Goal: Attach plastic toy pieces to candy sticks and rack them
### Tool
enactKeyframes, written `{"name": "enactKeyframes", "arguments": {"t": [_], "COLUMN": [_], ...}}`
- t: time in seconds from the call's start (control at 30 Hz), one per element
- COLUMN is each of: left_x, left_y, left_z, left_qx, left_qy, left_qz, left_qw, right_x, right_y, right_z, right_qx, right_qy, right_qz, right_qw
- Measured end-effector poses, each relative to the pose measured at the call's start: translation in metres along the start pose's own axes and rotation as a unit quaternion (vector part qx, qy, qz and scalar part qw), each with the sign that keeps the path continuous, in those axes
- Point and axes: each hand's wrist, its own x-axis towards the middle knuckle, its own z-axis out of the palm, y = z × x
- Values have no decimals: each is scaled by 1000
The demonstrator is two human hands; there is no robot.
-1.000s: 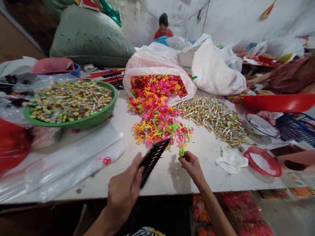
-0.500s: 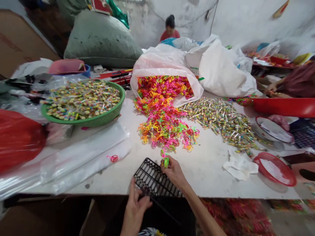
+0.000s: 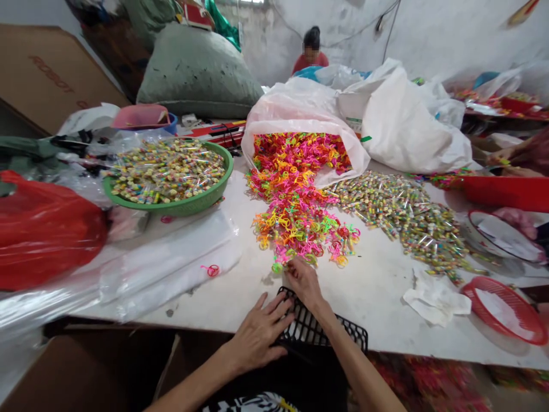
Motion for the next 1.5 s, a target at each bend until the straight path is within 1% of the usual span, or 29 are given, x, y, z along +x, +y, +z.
{"name": "enactKeyframes", "arguments": {"t": [0.03, 0.07, 0.13, 0.2, 0.27, 0.3, 0.33, 0.4, 0.43, 0.5, 0.57, 0.6, 0.67, 0.7, 0.73, 0.77, 0.87, 0.93, 1.0, 1.07, 1.17, 1.23, 1.3, 1.37, 1.4, 1.47, 1.5], "left_x": [2, 3, -1, -7, -12, -14, -16, -18, -18, -15, -11, -8, -4, -2, -1, -1, -1, -2, -3, -2, 0, 3, 5, 7, 8, 10, 11], "left_y": [-5, -9, -11, -10, -7, -6, -6, -10, -14, -23, -33, -37, -43, -45, -46, -47, -47, -47, -48, -49, -52, -54, -54, -54, -54, -55, -55], "left_z": [4, 8, 18, 27, 32, 32, 31, 25, 20, 10, 2, 0, 0, 1, 3, 5, 9, 9, 10, 11, 13, 15, 16, 16, 15, 14, 13], "left_qx": [38, 68, 106, 124, 128, 127, 124, 111, 99, 63, 20, 1, -24, -32, -38, -44, -56, -54, -47, -40, -20, -7, -6, -12, -16, -28, -38], "left_qy": [-3, 2, 27, 60, 101, 125, 147, 179, 182, 162, 135, 132, 149, 160, 169, 175, 182, 185, 188, 192, 206, 220, 230, 238, 243, 253, 256], "left_qz": [3, -8, -47, -76, -82, -80, -78, -87, -97, -114, -118, -118, -128, -135, -141, -146, -155, -161, -166, -165, -167, -173, -180, -184, -185, -189, -192], "left_qw": [999, 998, 993, 988, 983, 981, 978, 974, 973, 978, 984, 984, 980, 977, 975, 973, 969, 968, 967, 967, 964, 960, 956, 954, 952, 948, 947], "right_x": [1, 2, -1, -6, -13, -17, -21, -28, -31, -37, -42, -44, -46, -46, -45, -43, -37, -33, -30, -30, -31, -27, -17, 1, 13, 40, 53], "right_y": [0, -1, -2, -5, -10, -13, -15, -20, -21, -24, -26, -27, -31, -32, -34, -36, -38, -39, -41, -44, -52, -55, -52, -43, -37, -25, -18], "right_z": [-3, -8, -16, -21, -21, -18, -15, -7, -3, 4, 10, 12, 17, 20, 22, 24, 29, 30, 31, 32, 35, 33, 19, -6, -20, -46, -56], "right_qx": [20, 47, 121, 210, 282, 302, 309, 293, 279, 268, 294, 316, 353, 356, 343, 314, 169, 67, -14, -72, -142, -163, -134, -96, -87, -125, -153], "right_qy": [9, 17, 31, 26, 9, 2, -1, 3, 2, -18, -52, -62, -65, -60, -54, -48, -41, -56, -77, -100, -119, -126, -166, -196, -193, -107, -57], "right_qz": [18, 38, 80, 115, 146, 159, 168, 174, 173, 174, 187, 196, 205, 201, 192, 177, 110, 73, 44, 15, -10, -16, -49, -75, -78, -15, 22], "right_qw": [1000, 998, 989, 971, 948, 940, 936, 940, 944, 947, 936, 926, 911, 911, 918, 931, 979, 994, 996, 992, 983, 978, 976, 973, 974, 986, 986]}}
